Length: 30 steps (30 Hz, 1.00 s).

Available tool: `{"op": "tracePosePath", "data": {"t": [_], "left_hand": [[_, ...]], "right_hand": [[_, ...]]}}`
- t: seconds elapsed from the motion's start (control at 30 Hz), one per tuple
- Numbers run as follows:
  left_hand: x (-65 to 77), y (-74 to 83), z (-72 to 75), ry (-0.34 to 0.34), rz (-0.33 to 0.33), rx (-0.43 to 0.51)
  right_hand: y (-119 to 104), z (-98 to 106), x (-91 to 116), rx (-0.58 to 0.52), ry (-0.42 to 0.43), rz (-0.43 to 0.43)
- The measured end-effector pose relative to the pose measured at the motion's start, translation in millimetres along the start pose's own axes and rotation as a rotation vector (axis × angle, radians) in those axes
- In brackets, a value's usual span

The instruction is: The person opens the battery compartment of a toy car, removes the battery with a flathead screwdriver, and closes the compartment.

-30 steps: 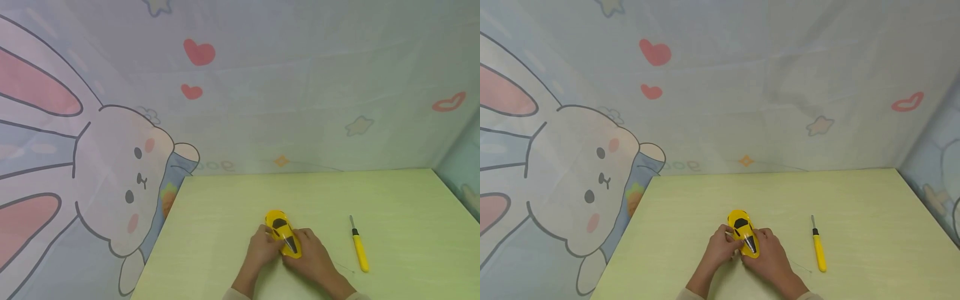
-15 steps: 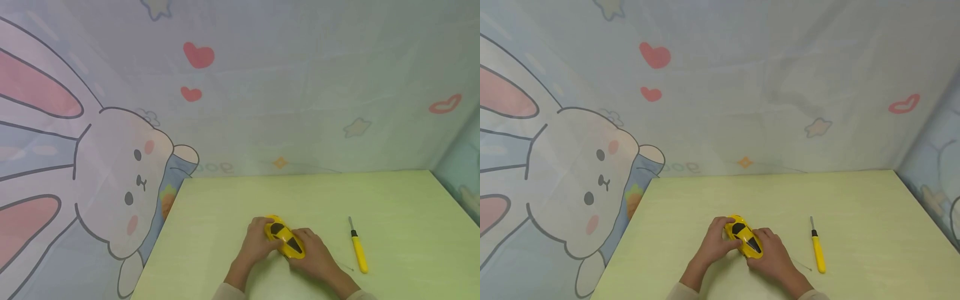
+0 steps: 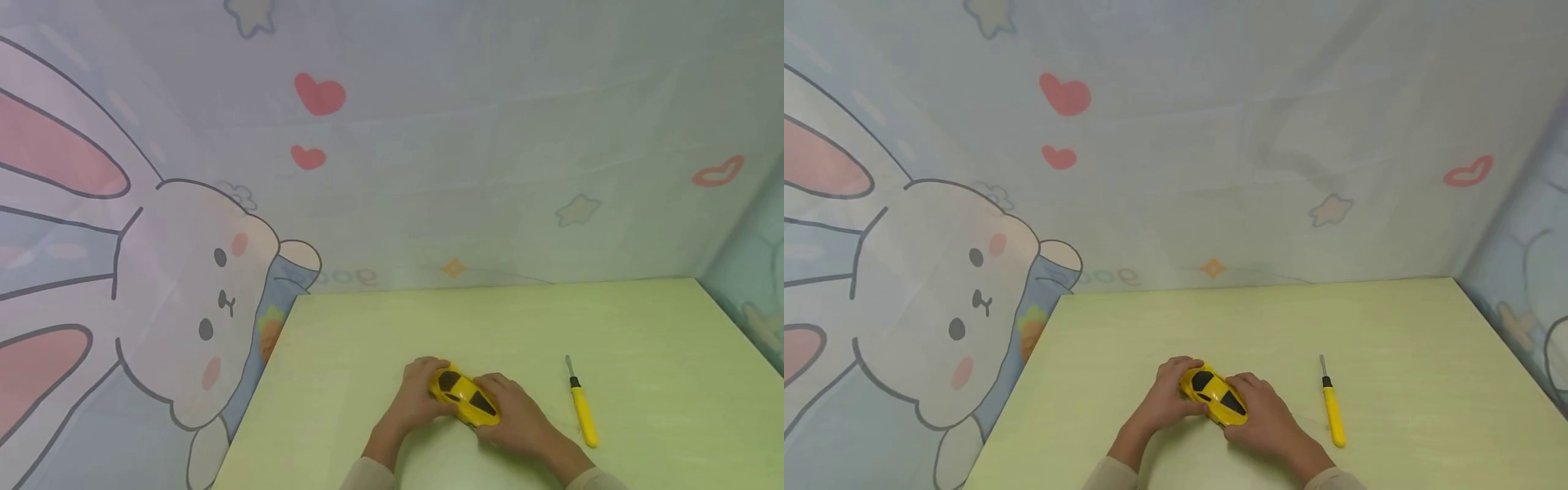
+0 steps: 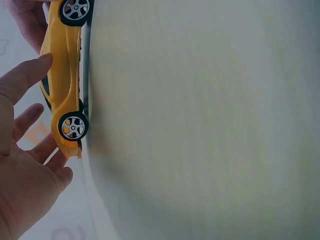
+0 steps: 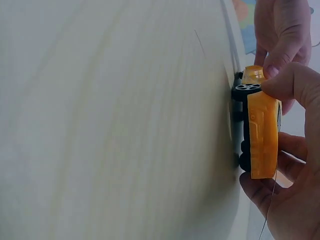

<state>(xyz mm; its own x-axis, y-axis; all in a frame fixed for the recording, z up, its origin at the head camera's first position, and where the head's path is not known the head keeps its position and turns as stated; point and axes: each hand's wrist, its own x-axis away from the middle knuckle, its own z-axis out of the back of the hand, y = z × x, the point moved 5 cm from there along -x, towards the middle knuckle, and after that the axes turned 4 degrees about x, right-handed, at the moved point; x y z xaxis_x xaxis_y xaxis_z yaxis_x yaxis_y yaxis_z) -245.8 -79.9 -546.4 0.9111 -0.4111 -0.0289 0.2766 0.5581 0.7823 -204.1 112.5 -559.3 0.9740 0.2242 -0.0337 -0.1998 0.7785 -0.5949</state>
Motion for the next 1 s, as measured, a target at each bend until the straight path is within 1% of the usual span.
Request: {"op": "tracePosePath", "data": {"t": [0.2, 0.3, 0.43, 0.53, 0.63, 0.77, 0.87, 1.0], "left_hand": [[1.1, -2.5, 0.9, -0.027, -0.001, -0.014], [0.3, -4.2, 2.0, -0.027, -0.007, -0.053], [-1.2, -5.9, 3.9, -0.022, -0.032, -0.122], [-2.6, -7.3, 4.5, -0.020, -0.044, -0.167], [-3.4, -7.4, 4.9, -0.021, -0.052, -0.203], [-2.9, -6.4, 5.9, -0.024, -0.049, -0.228], [-2.0, -5.4, 6.8, -0.019, -0.042, -0.247], [-1.5, -2.0, 8.4, -0.004, -0.046, -0.283]], "right_hand": [[3.7, 0.4, -0.2, 0.007, -0.042, 0.008], [3.8, 2.6, 0.6, 0.003, -0.049, 0.032], [4.0, 4.9, 0.8, 0.002, -0.054, 0.076], [3.2, 6.2, 1.4, 0.002, -0.062, 0.089], [0.2, 9.1, 3.5, 0.005, -0.071, 0.100], [-3.0, 13.4, 5.8, 0.017, -0.083, 0.116], [-3.3, 16.0, 6.3, 0.012, -0.081, 0.113], [-3.2, 20.5, 5.9, 0.008, -0.050, 0.112]]}}
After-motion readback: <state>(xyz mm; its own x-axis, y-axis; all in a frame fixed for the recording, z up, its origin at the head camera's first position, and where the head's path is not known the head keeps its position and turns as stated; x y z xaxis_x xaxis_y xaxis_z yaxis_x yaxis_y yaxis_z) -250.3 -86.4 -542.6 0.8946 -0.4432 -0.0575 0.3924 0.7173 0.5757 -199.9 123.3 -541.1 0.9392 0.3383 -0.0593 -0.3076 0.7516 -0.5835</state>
